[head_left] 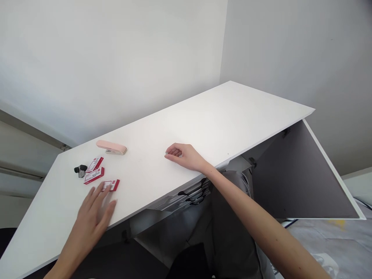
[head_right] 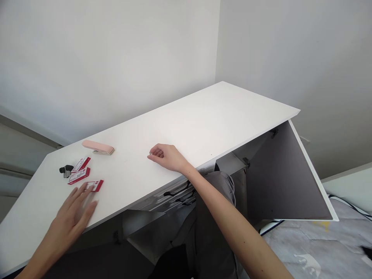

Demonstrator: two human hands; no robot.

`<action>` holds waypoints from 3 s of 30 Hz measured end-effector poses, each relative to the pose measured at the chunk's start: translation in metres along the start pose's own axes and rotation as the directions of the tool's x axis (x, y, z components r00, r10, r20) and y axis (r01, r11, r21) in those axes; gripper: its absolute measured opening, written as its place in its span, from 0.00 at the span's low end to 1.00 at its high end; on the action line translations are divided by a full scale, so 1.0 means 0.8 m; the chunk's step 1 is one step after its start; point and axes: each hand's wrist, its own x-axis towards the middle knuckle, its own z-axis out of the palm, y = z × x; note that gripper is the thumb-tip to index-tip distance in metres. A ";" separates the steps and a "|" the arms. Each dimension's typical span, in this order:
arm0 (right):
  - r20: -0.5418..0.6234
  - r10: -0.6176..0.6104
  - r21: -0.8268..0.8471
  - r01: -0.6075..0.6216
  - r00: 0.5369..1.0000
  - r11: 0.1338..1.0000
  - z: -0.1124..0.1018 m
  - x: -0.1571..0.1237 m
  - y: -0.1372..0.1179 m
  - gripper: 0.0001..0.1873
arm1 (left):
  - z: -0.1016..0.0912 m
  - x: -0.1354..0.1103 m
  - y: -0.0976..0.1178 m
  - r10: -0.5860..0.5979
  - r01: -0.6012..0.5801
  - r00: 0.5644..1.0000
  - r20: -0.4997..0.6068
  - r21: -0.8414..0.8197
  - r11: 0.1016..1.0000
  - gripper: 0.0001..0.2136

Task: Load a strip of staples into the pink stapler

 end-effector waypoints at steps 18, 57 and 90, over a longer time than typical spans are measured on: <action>-0.036 0.041 0.006 -0.041 0.998 0.999 -0.002 0.002 -0.003 0.11 | 0.041 0.178 0.111 0.266 -0.236 0.964 0.015 -0.418 0.877 0.21; -0.047 -0.227 -0.381 0.192 0.973 0.904 0.056 0.021 -0.007 0.06 | 0.050 0.185 0.113 0.131 -0.099 0.991 0.020 -0.547 0.831 0.14; -0.049 -0.075 -0.167 0.066 0.996 0.984 0.066 0.029 0.009 0.18 | 0.060 0.179 0.117 0.287 -0.195 0.956 0.059 -0.604 0.773 0.20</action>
